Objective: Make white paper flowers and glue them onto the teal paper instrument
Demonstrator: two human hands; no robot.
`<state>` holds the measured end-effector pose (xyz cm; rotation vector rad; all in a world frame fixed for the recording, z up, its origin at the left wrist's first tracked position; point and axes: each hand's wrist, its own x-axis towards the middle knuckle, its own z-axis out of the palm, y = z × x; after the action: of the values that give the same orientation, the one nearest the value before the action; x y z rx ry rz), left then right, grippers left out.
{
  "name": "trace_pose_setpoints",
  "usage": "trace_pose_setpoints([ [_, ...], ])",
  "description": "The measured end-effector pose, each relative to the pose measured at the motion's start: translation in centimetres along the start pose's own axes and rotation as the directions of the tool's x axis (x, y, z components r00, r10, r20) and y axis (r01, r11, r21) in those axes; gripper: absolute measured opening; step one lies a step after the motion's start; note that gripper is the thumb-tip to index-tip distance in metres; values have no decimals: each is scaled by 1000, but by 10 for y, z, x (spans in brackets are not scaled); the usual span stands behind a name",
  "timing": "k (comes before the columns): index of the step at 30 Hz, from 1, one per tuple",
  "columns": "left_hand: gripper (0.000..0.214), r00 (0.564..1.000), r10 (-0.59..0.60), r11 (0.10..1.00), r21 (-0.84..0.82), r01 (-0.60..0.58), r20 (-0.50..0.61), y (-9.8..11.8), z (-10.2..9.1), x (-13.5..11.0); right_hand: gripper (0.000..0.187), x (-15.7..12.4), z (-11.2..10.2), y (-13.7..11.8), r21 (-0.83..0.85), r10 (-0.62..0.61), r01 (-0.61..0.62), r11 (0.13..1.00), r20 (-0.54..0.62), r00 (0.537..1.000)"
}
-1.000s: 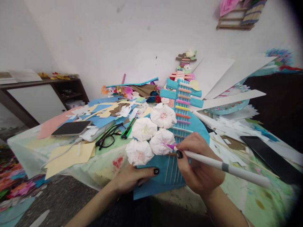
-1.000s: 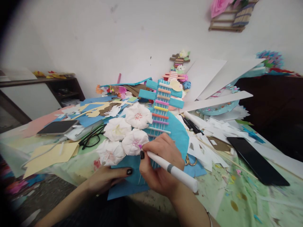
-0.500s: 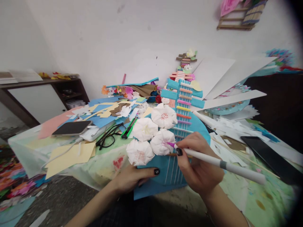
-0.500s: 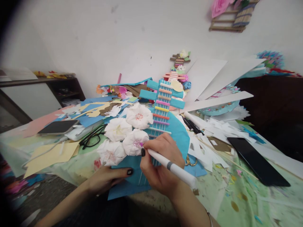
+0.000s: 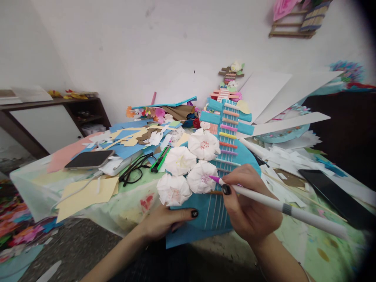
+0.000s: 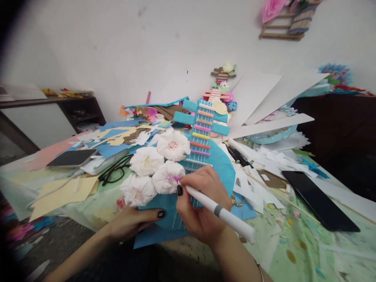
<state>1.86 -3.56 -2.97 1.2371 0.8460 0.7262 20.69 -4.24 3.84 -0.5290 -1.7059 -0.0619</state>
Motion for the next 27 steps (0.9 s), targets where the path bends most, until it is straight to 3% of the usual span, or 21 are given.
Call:
trace_pose_setpoints([
  [5, 45, 1000, 14, 1000, -12, -14, -1, 2, 1, -1, 27, 0, 0, 0, -27, 14, -13, 1000, 16, 1000],
  [12, 43, 1000, 18, 999, -49, -18, -14, -2, 1, 0, 31, 1, -2, -1, -10, -25, 25, 1000, -59, 998],
  [22, 47, 1000, 17, 999, 30, -18, 12, 2, 0, -1, 27, 0, -1, 0, -25, 15, -15, 1000, 5, 1000],
  [27, 44, 1000, 7, 1000, 25, -7, 4, 4, 2, -1, 31, 1, -2, 0, 6, -42, 42, 999, -66, 997],
])
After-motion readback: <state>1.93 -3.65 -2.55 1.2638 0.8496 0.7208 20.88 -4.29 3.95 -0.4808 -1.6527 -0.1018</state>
